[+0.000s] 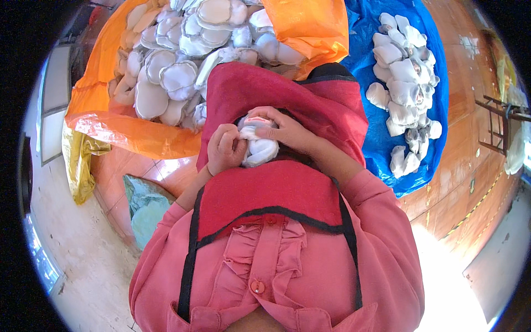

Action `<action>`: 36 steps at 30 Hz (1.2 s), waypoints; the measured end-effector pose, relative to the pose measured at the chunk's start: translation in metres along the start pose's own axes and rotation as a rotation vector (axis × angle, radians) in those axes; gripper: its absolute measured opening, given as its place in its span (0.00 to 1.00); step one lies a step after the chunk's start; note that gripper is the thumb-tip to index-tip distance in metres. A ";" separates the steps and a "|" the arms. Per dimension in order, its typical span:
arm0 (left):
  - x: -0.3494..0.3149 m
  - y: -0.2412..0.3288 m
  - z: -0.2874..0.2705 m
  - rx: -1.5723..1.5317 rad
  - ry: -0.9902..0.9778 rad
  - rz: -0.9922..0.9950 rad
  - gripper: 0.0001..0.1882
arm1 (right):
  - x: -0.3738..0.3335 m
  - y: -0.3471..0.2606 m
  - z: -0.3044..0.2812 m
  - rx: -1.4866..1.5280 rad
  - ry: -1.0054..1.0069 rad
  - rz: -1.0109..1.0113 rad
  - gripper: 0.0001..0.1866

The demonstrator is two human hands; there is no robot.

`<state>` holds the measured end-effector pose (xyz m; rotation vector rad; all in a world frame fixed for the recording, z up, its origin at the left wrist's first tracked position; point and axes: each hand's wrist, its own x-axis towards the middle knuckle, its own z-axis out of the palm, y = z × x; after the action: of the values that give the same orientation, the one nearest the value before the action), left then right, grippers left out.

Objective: The person sits on the floor and stuffs white fabric pieces with filling by hand, then ties them closed. They place the finished stuffed items onto a blue tarp beside them. The process is repeated continuously with multiple items.

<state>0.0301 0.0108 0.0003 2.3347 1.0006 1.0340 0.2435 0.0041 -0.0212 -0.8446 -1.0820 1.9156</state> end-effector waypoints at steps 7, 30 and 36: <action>-0.007 0.008 0.004 0.006 0.077 -0.161 0.14 | -0.004 -0.004 -0.002 -0.408 0.025 -0.200 0.25; 0.028 0.010 -0.049 -0.273 -0.300 -0.134 0.12 | -0.001 -0.007 -0.004 -0.394 0.024 -0.189 0.18; 0.022 0.014 -0.042 -0.298 -0.306 -0.226 0.11 | -0.001 -0.020 0.004 -0.219 0.058 0.048 0.17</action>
<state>0.0149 0.0200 0.0464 2.0062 0.8957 0.6616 0.2464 0.0082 -0.0017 -1.0489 -1.2619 1.8216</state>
